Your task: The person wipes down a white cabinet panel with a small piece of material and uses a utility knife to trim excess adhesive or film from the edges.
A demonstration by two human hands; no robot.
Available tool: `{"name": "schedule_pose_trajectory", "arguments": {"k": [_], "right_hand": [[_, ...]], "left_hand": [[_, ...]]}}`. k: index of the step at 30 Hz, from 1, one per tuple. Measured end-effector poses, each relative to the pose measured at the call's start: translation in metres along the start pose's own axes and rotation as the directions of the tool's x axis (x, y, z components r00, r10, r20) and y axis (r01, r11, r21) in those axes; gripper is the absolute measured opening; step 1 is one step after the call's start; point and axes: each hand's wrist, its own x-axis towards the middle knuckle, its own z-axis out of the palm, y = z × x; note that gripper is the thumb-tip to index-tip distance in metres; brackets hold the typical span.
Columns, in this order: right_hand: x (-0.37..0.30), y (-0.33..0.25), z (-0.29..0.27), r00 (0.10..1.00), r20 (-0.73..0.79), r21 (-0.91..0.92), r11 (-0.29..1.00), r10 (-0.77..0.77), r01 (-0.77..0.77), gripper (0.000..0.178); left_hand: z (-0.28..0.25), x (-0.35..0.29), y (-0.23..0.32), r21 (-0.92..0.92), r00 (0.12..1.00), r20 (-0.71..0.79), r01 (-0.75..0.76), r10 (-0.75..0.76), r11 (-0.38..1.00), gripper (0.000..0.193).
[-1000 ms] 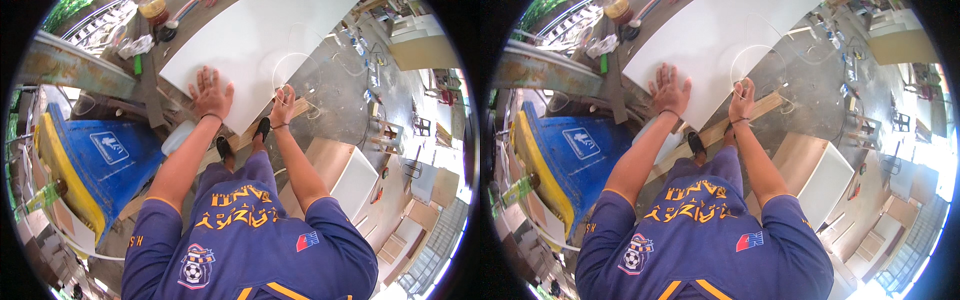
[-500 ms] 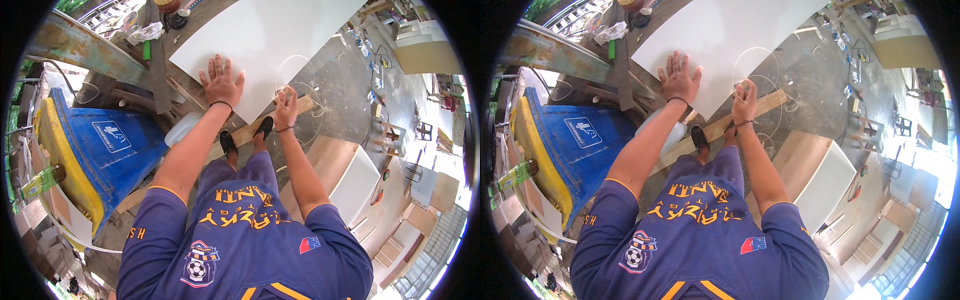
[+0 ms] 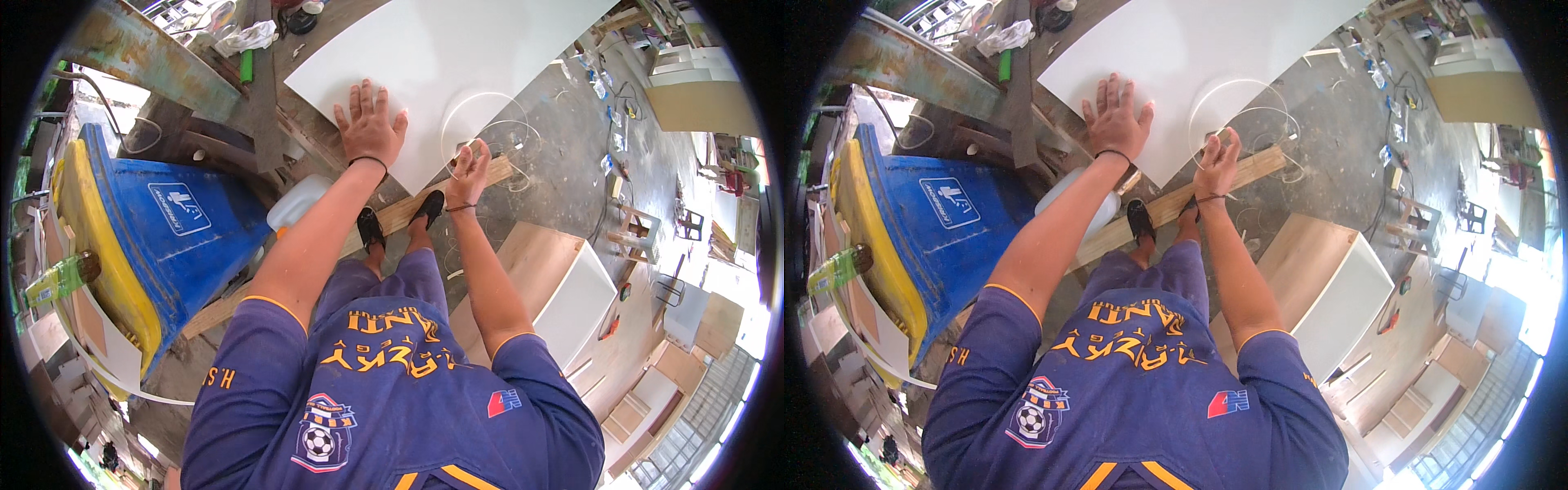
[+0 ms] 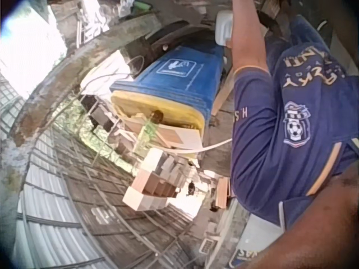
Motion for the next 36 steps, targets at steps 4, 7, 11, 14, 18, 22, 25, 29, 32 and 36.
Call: {"name": "schedule_pose_trajectory", "arguments": {"k": [4,7,11,14,18,22,25,29,32,36], "right_hand": [[-0.002,-0.004,-0.003,0.998,0.049,0.026,0.999,0.033,-0.034,0.038],[-0.02,-0.01,-0.004,0.995,0.084,-0.087,0.995,0.056,-0.048,0.038],[-0.055,-0.026,0.0,0.993,0.111,-0.093,0.995,0.048,-0.038,0.038],[-0.06,-0.033,-0.002,0.992,0.113,-0.167,0.985,0.058,-0.039,0.038],[-0.069,-0.034,-0.002,0.987,0.138,-0.153,0.986,0.084,-0.062,0.039],[-0.131,-0.024,0.0,0.945,0.327,-0.192,0.978,-0.019,0.086,0.039],[-0.163,-0.033,-0.004,0.827,0.556,-0.162,0.987,0.089,0.003,0.04],[-0.148,-0.043,-0.024,0.818,0.573,-0.088,0.996,0.047,0.005,0.042],[-0.135,-0.041,-0.057,0.806,0.552,-0.198,0.973,0.212,-0.12,0.041],[-0.14,0.01,-0.113,0.865,0.416,-0.302,0.94,0.281,-0.16,0.039]], "left_hand": [[0.002,0.001,0.003,0.036,1.0,-0.004,0.008,-0.008,0.999,0.057],[0.001,0.001,0.004,0.042,0.999,0.032,0.021,-0.022,0.999,0.056],[0.003,0.001,0.004,0.06,1.0,0.023,0.021,-0.022,0.998,0.056],[0.002,0.001,0.005,0.063,1.0,0.017,0.016,-0.017,0.998,0.056],[-0.001,0.001,0.005,0.06,0.999,0.028,0.025,-0.027,0.998,0.057],[0.002,0.001,0.004,0.064,1.0,0.016,0.009,-0.01,0.998,0.057],[0.002,0.003,0.001,0.05,1.0,0.016,0.005,-0.006,0.999,0.056],[0.004,0.0,-0.002,0.066,1.0,0.021,-0.024,0.023,0.998,0.056],[-0.001,-0.004,-0.005,0.092,0.996,0.048,-0.075,0.07,0.993,0.056],[-0.006,-0.034,0.018,0.032,0.958,0.143,-0.256,0.249,0.966,0.055]]}}
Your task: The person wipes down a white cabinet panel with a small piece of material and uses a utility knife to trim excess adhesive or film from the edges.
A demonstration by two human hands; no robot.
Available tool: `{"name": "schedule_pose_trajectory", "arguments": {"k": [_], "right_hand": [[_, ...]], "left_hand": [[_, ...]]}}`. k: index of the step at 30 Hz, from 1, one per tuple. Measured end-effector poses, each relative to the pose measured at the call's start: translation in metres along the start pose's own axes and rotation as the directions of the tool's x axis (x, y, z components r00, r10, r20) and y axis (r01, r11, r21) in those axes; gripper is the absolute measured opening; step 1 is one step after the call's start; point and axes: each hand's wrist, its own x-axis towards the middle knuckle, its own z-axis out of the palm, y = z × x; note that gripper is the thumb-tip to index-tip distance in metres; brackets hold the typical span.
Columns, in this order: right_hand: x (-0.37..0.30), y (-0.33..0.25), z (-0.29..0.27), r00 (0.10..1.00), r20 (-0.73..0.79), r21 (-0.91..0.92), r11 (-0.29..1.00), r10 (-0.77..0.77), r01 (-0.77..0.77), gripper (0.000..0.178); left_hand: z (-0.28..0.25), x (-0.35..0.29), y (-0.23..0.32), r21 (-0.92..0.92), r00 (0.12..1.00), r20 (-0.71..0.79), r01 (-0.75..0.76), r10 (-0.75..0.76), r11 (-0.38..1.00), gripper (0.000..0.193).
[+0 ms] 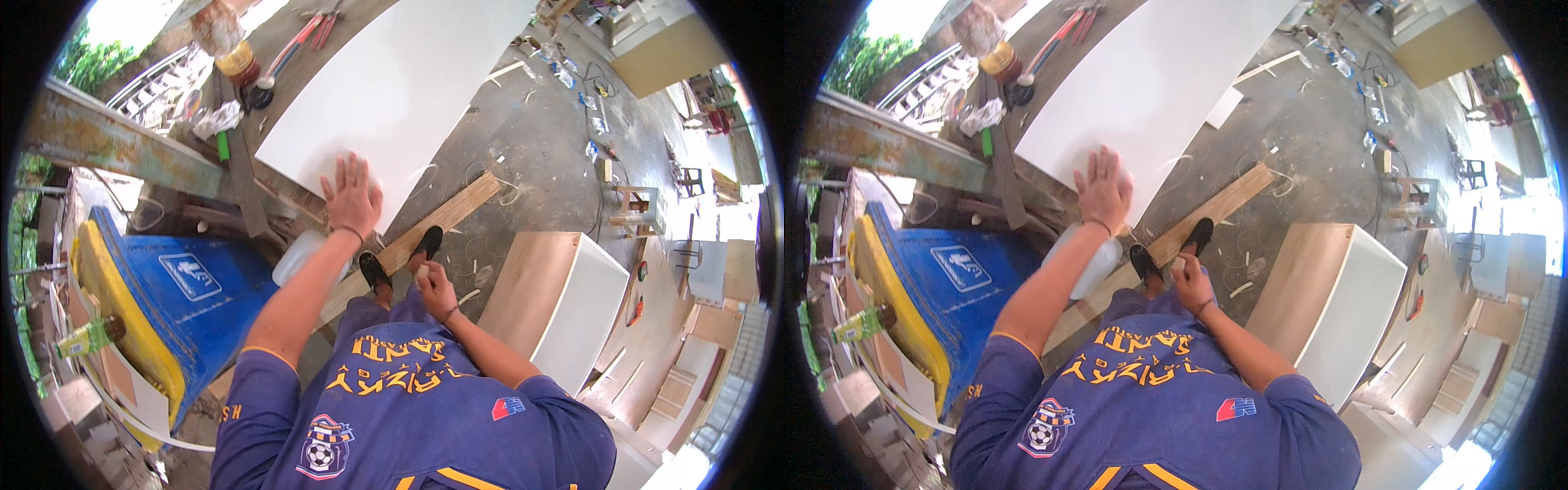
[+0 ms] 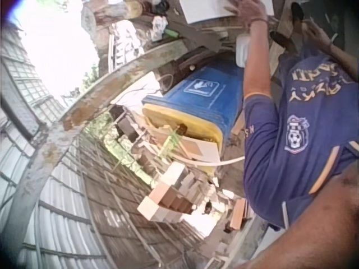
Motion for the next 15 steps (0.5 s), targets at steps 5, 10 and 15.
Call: {"name": "schedule_pose_trajectory", "arguments": {"k": [5,10,15], "right_hand": [[-0.001,0.036,-0.033,0.957,-0.012,0.024,0.956,0.291,-0.291,0.039],[0.021,0.028,-0.059,0.97,-0.069,0.051,0.972,0.233,-0.23,0.039],[0.047,0.016,-0.092,0.961,-0.147,0.172,0.963,0.234,-0.208,0.039]], "left_hand": [[-0.01,-0.035,0.065,-0.096,0.972,0.158,-0.16,0.173,0.982,0.058],[-0.001,-0.033,0.076,-0.081,0.948,0.234,-0.204,0.217,0.976,0.065],[0.007,0.004,0.082,0.026,0.93,0.246,-0.288,0.273,0.957,0.068]]}}
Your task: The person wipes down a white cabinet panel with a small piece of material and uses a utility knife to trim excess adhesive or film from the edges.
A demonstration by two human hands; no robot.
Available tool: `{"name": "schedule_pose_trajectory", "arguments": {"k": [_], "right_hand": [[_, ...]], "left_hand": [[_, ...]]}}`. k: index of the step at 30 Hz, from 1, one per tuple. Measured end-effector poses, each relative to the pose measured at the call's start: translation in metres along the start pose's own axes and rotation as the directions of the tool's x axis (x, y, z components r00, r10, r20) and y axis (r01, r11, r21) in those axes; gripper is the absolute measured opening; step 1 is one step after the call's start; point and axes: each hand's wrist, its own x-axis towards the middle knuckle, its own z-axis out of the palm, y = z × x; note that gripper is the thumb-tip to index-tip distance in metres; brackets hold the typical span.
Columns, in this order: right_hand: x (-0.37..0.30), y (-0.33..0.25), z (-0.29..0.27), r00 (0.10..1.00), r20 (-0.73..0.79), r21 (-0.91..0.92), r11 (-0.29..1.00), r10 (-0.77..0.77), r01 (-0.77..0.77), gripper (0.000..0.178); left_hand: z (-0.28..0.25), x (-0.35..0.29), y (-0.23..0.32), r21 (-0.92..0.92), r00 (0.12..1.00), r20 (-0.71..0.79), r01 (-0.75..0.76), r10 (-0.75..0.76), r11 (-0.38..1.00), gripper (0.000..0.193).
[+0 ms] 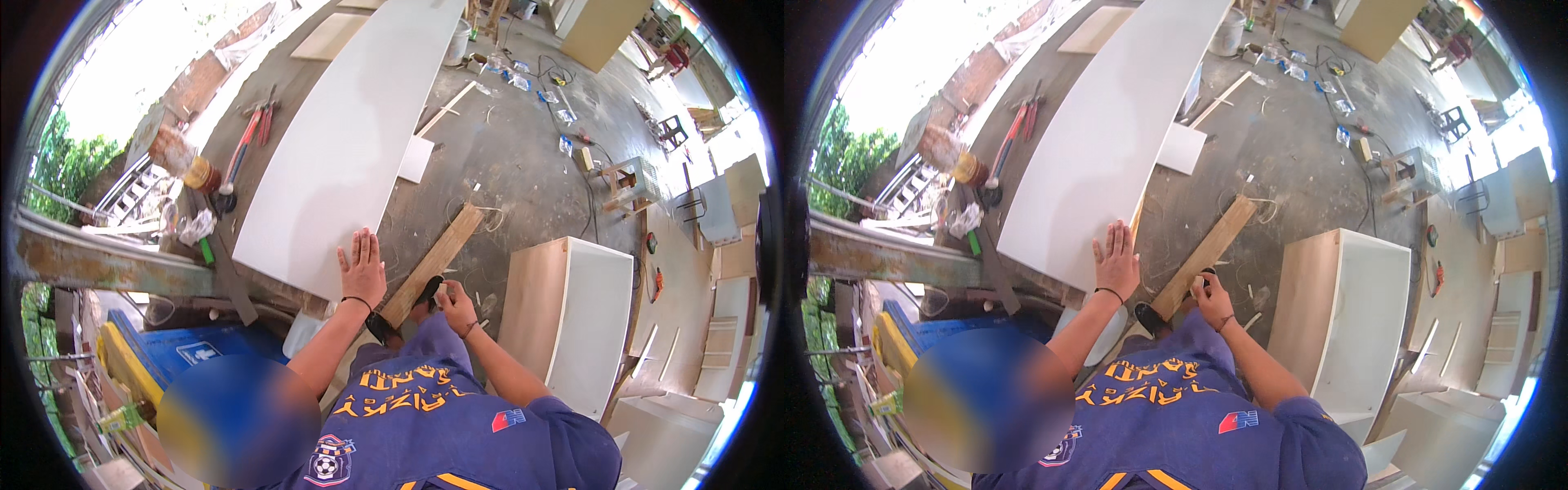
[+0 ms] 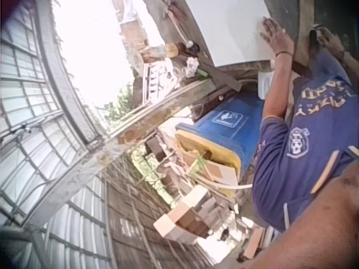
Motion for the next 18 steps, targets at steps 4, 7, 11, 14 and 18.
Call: {"name": "schedule_pose_trajectory", "arguments": {"k": [4,7,11,14,18], "right_hand": [[0.009,0.005,-0.031,0.999,-0.047,-0.001,1.0,0.007,-0.007,0.038],[0.016,0.026,-0.056,0.995,-0.078,0.116,0.992,0.063,-0.054,0.038],[0.027,0.04,-0.106,0.978,-0.186,0.146,0.987,0.097,-0.07,0.036],[0.048,0.053,-0.142,0.937,-0.345,0.177,0.984,0.064,-0.002,0.036],[0.074,0.072,-0.194,0.893,-0.44,0.343,0.937,0.098,0.067,0.034]], "left_hand": [[0.005,0.051,0.007,0.041,1.0,-0.001,-0.006,0.006,0.999,0.063],[0.004,0.092,0.012,0.045,1.0,0.014,0.004,-0.005,0.999,0.063],[-0.006,0.141,0.027,0.038,0.996,0.085,0.033,-0.036,0.999,0.063],[-0.007,0.168,0.028,0.005,0.998,0.026,0.054,-0.054,0.999,0.063],[0.0,0.207,0.036,-0.017,0.998,-0.025,0.054,-0.054,0.998,0.063]]}}
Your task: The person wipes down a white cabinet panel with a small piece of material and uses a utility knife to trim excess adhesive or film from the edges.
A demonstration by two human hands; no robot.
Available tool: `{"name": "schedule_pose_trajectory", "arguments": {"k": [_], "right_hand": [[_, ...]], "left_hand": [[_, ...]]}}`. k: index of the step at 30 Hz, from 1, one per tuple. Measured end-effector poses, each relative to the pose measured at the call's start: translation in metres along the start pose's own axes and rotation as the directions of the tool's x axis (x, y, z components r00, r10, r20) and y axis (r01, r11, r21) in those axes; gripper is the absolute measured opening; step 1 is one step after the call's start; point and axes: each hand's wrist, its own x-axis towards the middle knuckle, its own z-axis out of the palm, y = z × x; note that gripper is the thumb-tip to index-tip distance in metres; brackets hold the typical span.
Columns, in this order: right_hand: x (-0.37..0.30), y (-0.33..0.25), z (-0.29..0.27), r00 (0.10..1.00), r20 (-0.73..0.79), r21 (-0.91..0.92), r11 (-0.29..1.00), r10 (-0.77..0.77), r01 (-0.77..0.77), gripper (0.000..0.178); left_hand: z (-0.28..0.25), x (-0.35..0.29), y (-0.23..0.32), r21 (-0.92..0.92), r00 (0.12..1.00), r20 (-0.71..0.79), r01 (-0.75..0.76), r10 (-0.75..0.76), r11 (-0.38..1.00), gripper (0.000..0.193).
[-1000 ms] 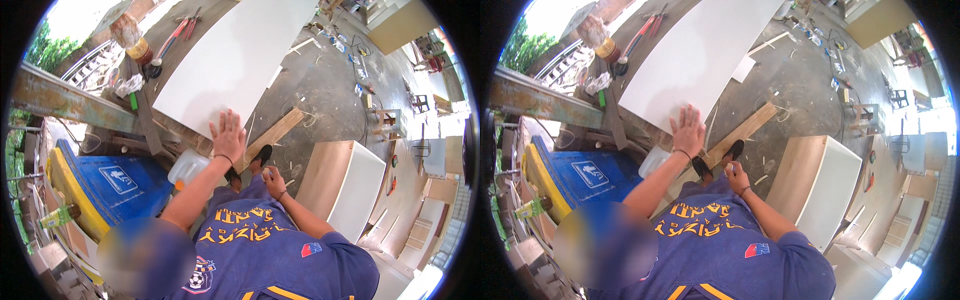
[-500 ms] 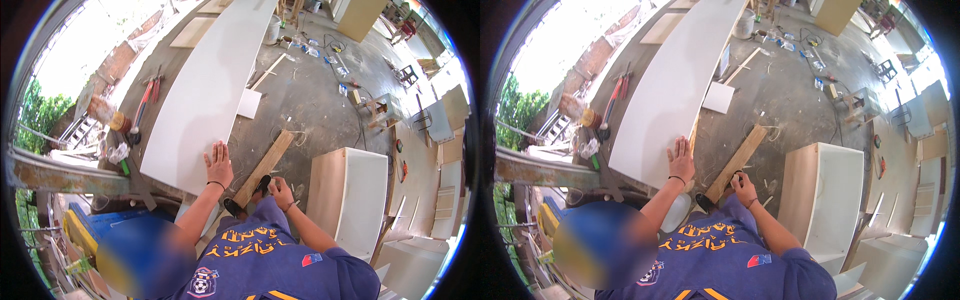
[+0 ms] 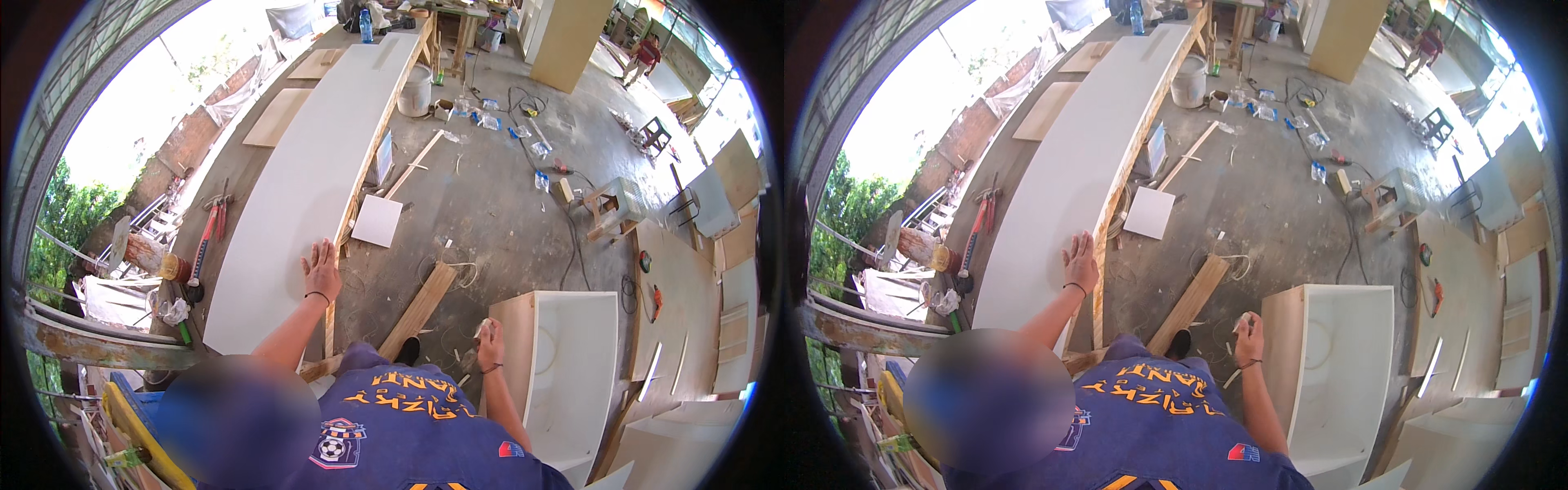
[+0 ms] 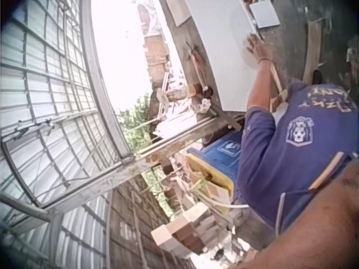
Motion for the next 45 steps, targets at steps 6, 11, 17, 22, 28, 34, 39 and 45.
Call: {"name": "schedule_pose_trajectory", "arguments": {"k": [6,11,17,22,28,34,39,45], "right_hand": [[0.049,0.007,-0.021,0.993,-0.083,0.199,0.978,0.084,-0.066,0.034],[0.06,-0.007,-0.003,0.98,-0.094,0.184,0.971,0.174,-0.155,0.036],[0.114,-0.018,0.021,0.954,-0.092,0.086,0.957,0.286,-0.278,0.036],[0.197,-0.066,0.045,0.985,-0.032,0.041,0.985,0.17,-0.169,0.036],[0.303,-0.147,0.083,0.995,0.003,-0.067,0.993,0.097,-0.096,0.037],[0.379,-0.148,0.128,0.976,0.149,-0.094,0.985,0.156,-0.143,0.038],[0.46,-0.177,0.199,0.952,0.293,-0.2,0.979,0.088,-0.029,0.043],[0.56,-0.282,0.316,0.749,0.596,0.003,0.934,-0.288,0.357,0.051]], "left_hand": [[-0.004,0.06,0.02,0.01,0.998,0.049,0.045,-0.046,0.999,0.06],[-0.003,0.117,0.032,-0.037,0.997,0.039,0.072,-0.071,0.997,0.06],[0.009,0.219,0.063,0.02,1.0,-0.022,-0.005,0.005,1.0,0.062],[0.0,0.304,0.093,-0.028,1.0,-0.021,-0.024,0.023,0.999,0.063],[-0.005,0.312,0.091,-0.193,0.999,0.003,-0.043,0.044,0.98,0.069],[-0.021,0.239,0.07,-0.152,0.999,0.022,0.047,-0.044,0.987,0.072],[-0.008,0.258,0.084,-0.14,0.98,-0.058,0.182,-0.192,0.973,0.072],[0.001,0.319,0.11,-0.216,0.884,-0.153,0.406,-0.441,0.888,0.065]]}}
